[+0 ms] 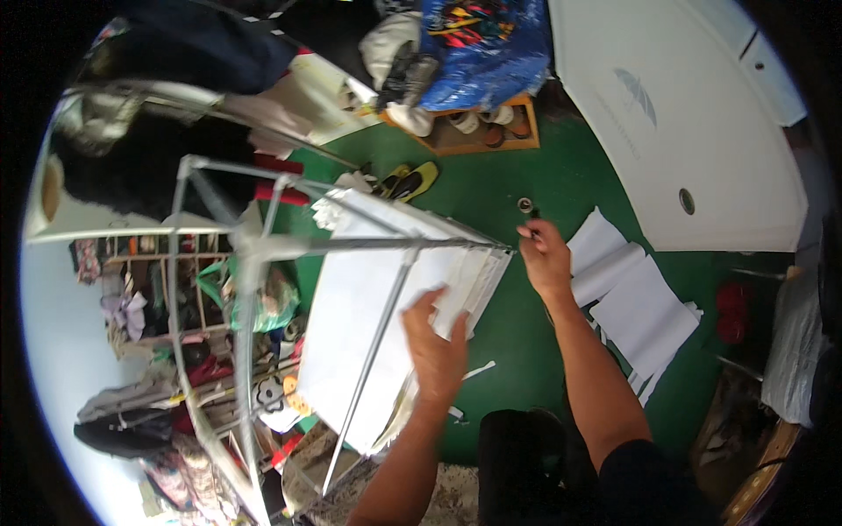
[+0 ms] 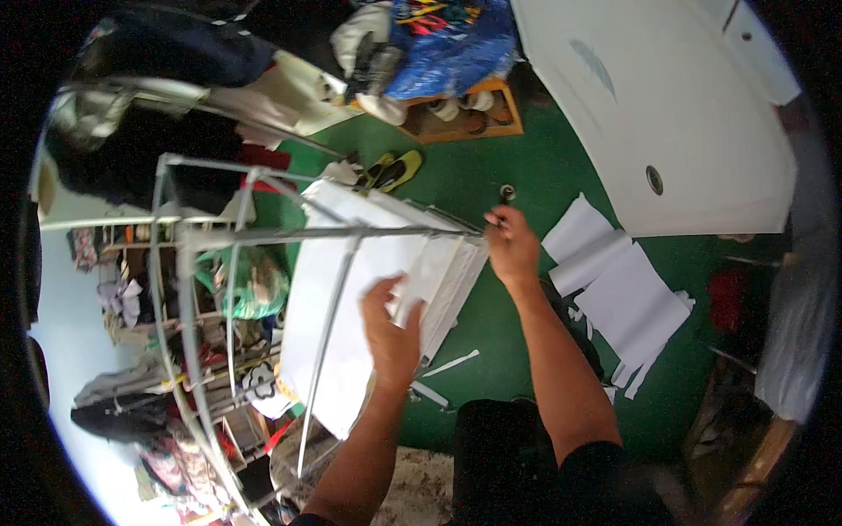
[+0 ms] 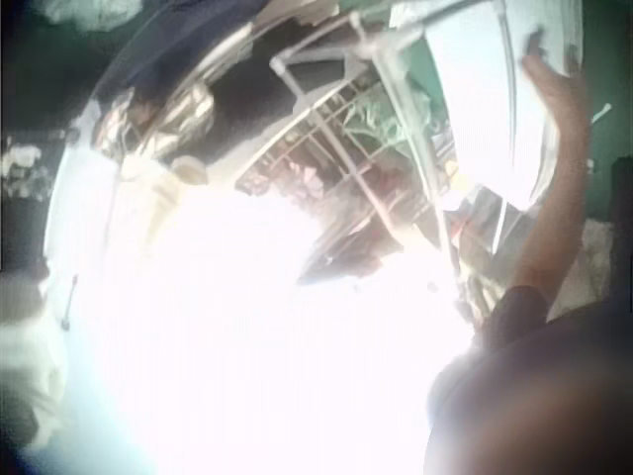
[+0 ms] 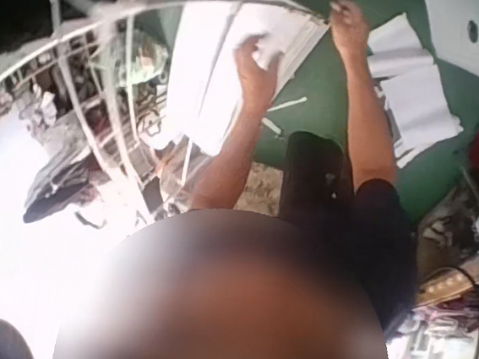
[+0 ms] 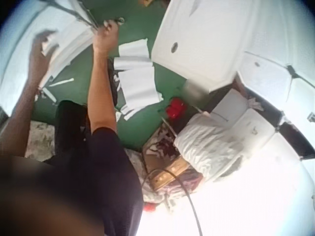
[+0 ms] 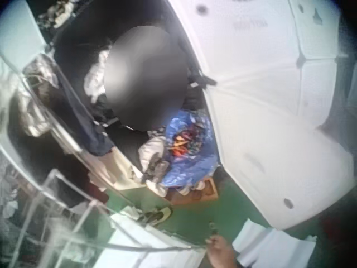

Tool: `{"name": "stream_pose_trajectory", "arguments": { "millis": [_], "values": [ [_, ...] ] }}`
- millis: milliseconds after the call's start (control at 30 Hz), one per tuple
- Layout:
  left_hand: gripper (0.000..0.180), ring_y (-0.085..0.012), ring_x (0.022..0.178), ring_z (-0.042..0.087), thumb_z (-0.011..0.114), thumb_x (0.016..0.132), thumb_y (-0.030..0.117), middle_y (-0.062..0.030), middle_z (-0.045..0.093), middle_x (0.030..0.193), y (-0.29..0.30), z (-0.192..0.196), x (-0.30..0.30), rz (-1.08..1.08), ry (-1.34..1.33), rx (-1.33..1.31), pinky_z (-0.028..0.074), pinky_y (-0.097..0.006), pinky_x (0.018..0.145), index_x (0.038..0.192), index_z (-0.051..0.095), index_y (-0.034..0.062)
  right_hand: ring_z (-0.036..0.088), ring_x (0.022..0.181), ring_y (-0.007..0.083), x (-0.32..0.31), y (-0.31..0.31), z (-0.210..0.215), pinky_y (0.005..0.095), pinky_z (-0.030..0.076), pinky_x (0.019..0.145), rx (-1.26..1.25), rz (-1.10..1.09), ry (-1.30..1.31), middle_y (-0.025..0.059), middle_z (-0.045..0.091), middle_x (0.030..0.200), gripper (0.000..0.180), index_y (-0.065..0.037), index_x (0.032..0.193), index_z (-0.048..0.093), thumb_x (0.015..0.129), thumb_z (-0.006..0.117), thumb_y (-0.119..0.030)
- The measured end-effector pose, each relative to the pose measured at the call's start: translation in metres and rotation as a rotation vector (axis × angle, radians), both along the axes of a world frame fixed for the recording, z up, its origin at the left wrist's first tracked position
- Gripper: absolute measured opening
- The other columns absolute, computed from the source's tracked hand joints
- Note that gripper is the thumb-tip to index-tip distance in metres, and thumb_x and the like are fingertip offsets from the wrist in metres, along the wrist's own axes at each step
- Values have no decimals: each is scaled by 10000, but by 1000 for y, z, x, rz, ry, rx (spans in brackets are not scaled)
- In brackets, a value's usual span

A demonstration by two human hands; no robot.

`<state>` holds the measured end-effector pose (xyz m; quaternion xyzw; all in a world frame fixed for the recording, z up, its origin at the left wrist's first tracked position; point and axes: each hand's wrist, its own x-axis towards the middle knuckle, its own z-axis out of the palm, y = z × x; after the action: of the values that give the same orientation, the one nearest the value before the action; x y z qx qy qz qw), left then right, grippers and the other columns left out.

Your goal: The person assembles a metal frame by attaching white panels and securing them with tape. They handle the panels and frame, apply tape to joints, and adjust components to fit together.

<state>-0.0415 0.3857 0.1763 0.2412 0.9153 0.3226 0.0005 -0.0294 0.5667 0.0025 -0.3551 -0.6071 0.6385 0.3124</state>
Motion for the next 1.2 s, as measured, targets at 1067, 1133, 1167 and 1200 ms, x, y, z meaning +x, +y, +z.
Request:
{"name": "stream_pose_trajectory", "arguments": {
  "millis": [1067, 1133, 1167, 1200],
  "values": [
    [431, -372, 966, 685, 712, 900, 271, -174, 702, 1012, -298, 279, 483, 670, -516, 400, 541, -437, 826, 1213, 502, 61, 691, 658, 198, 284, -237, 485, 337, 552, 602, 208, 1865, -406, 127, 737, 875, 166, -24, 1071, 573, 918, 598, -83],
    [431, -367, 982, 687, 712, 907, 281, -175, 707, 1020, -311, 299, 477, 678, -568, 469, 541, -425, 847, 1212, 511, 53, 701, 653, 190, 284, -255, 497, 323, 556, 615, 307, 1911, -367, 138, 751, 897, 170, 12, 1059, 557, 898, 586, -35],
    [427, -359, 983, 690, 712, 911, 286, -174, 710, 1021, -317, 298, 489, 721, -553, 492, 542, -420, 853, 1211, 521, 51, 707, 665, 185, 287, -270, 491, 320, 556, 628, 348, 1981, -368, 137, 756, 909, 185, 15, 1079, 558, 900, 578, -29],
    [424, -350, 983, 694, 712, 914, 292, -172, 712, 1022, -323, 296, 500, 761, -538, 514, 543, -414, 859, 1210, 530, 49, 713, 677, 180, 290, -286, 486, 316, 557, 641, 389, 2047, -369, 136, 761, 922, 202, 19, 1100, 560, 903, 571, -22]
  ]
}}
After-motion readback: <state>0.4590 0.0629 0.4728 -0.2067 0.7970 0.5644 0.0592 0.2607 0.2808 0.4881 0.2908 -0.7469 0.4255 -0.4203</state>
